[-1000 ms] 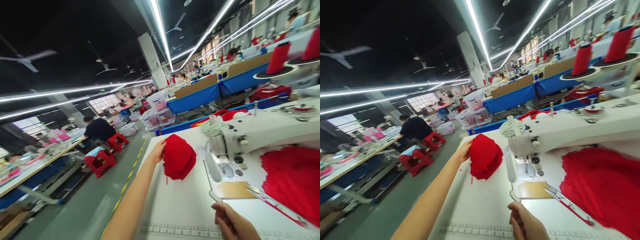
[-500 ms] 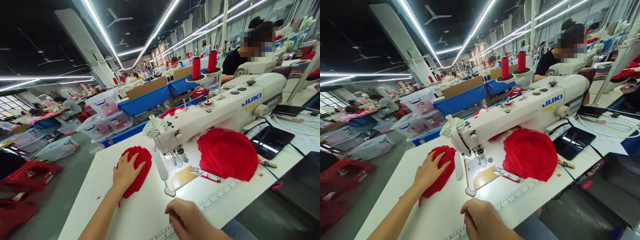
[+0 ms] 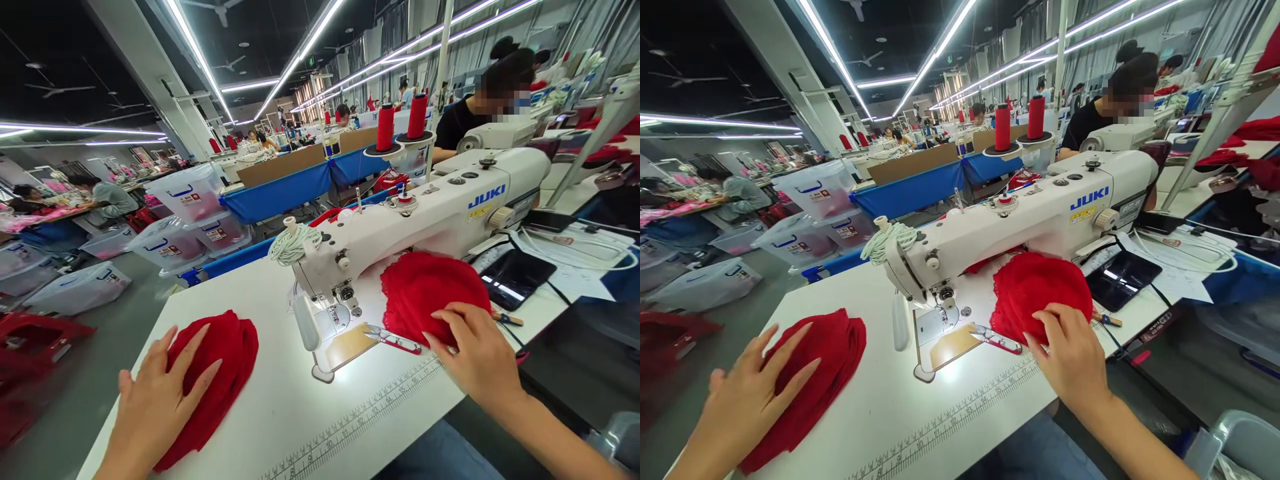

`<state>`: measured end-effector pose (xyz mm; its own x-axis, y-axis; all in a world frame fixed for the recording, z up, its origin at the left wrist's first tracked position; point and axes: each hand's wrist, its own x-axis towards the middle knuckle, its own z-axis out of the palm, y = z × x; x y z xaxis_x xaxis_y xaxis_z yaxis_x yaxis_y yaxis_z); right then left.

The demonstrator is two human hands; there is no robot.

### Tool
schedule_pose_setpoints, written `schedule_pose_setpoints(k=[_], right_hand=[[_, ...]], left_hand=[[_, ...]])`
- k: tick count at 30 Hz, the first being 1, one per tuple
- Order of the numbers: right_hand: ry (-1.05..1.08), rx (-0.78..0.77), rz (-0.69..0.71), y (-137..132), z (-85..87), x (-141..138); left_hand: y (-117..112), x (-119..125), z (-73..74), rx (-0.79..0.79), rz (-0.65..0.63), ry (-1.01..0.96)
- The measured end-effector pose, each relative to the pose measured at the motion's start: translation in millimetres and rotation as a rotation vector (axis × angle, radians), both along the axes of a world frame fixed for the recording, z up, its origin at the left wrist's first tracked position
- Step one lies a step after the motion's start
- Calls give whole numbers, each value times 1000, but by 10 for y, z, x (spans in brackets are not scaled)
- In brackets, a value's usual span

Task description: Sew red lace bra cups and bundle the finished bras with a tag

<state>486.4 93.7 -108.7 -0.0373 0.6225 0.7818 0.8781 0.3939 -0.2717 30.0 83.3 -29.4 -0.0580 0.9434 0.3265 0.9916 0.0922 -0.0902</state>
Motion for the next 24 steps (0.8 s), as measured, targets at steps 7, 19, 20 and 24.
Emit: schedule_pose_setpoints(k=[7, 19, 20, 24], right_hand=[[27, -106, 27, 59, -73, 112], [575, -381, 66, 132, 21, 317], [668, -410, 51, 146, 41, 356], [1017, -499, 79, 231, 156, 476]], left_hand=[[-360, 554, -28, 228, -427, 171], [-753, 1663, -503, 8, -926, -175], [-743, 1748, -540, -33, -923, -274], [-642, 2152, -611, -150, -979, -571]])
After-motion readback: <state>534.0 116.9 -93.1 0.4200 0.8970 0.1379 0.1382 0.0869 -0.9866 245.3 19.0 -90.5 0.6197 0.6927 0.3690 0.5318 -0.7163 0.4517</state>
